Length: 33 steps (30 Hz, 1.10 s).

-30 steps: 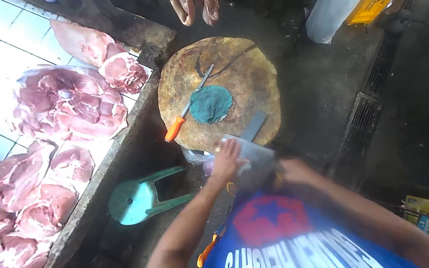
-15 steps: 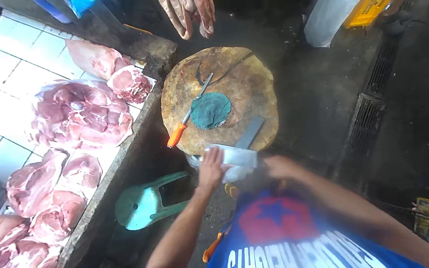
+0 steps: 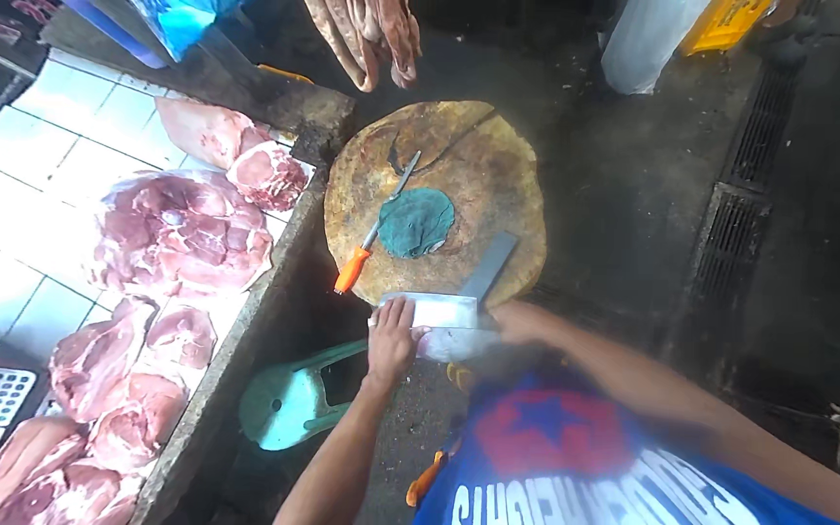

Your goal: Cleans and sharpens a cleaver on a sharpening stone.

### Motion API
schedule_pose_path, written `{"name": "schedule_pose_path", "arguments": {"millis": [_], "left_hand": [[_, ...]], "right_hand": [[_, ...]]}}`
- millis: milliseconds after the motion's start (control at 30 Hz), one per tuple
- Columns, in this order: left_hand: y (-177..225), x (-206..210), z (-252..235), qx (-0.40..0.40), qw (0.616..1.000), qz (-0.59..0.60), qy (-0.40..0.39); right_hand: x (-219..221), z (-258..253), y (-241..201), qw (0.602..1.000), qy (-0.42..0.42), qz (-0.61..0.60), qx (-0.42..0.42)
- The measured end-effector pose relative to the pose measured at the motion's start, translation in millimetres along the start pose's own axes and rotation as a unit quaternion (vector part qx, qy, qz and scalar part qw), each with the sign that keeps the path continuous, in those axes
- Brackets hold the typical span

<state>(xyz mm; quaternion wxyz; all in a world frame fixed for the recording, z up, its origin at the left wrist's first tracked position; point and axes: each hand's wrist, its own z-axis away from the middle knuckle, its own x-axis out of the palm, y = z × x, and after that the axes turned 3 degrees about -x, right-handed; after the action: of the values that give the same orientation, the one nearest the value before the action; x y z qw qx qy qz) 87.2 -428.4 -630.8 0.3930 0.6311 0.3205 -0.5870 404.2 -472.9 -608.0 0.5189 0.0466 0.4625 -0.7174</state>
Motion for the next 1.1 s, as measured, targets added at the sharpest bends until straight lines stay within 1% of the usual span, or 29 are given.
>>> {"name": "schedule_pose_path", "arguments": {"millis": [33,67,133,167,200,233,267,300,400,467,533,600,667,733,833,900,933,1033,1100], "left_hand": [[23,3,-4,-0.008,1.0,0.011,-0.008],[56,10,-10,-0.015,0.999,0.026,-0.019],[131,25,-29,-0.011,0.997,0.064,-0.043],[163,34,-38,0.003,0.996,0.083,-0.037],[186,42,-46,0.022,0.996,0.091,-0.014],[198,49,-52,0.036,0.995,0.093,0.007],[198,53,-53,0.042,0.995,0.091,0.018],[189,54,-48,0.039,0.995,0.088,0.022],[150,45,-4,-0.006,0.997,0.064,0.038],[141,39,12,-0.03,0.997,0.046,0.049],[156,39,2,-0.029,0.997,0.055,0.055],[183,45,-25,-0.014,0.995,0.085,0.046],[198,53,-46,0.004,0.995,0.093,0.039],[193,55,-38,0.002,0.995,0.091,0.034],[168,45,4,-0.04,0.995,0.07,0.052],[164,41,15,-0.045,0.996,0.055,0.062],[169,42,9,-0.039,0.996,0.06,0.06],[191,51,-35,0.013,0.994,0.095,0.045],[194,61,-48,0.037,0.993,0.104,0.046]], "right_hand": [[-5,20,13,1.0,0.003,-0.002,0.008],[-10,45,34,1.0,0.01,0.001,0.029],[-20,97,85,0.995,0.029,0.026,0.093],[-25,119,108,0.991,0.041,0.039,0.123],[-29,136,124,0.986,0.051,0.053,0.147],[-35,145,129,0.983,0.053,0.067,0.163],[-39,147,126,0.981,0.048,0.077,0.17],[-41,141,117,0.982,0.039,0.078,0.165],[-28,105,85,0.99,-0.006,0.078,0.114],[-22,93,83,0.993,-0.013,0.081,0.088],[-30,105,93,0.992,0.008,0.085,0.095],[-41,128,114,0.987,0.04,0.095,0.126],[-47,140,127,0.981,0.056,0.11,0.151],[-45,137,118,0.981,0.046,0.123,0.145],[-35,114,93,0.989,-0.002,0.112,0.092],[-31,112,91,0.99,-0.01,0.111,0.081],[-32,117,96,0.99,0.001,0.11,0.091],[-37,143,115,0.981,0.057,0.108,0.154],[-35,151,112,0.977,0.064,0.111,0.17]]}}
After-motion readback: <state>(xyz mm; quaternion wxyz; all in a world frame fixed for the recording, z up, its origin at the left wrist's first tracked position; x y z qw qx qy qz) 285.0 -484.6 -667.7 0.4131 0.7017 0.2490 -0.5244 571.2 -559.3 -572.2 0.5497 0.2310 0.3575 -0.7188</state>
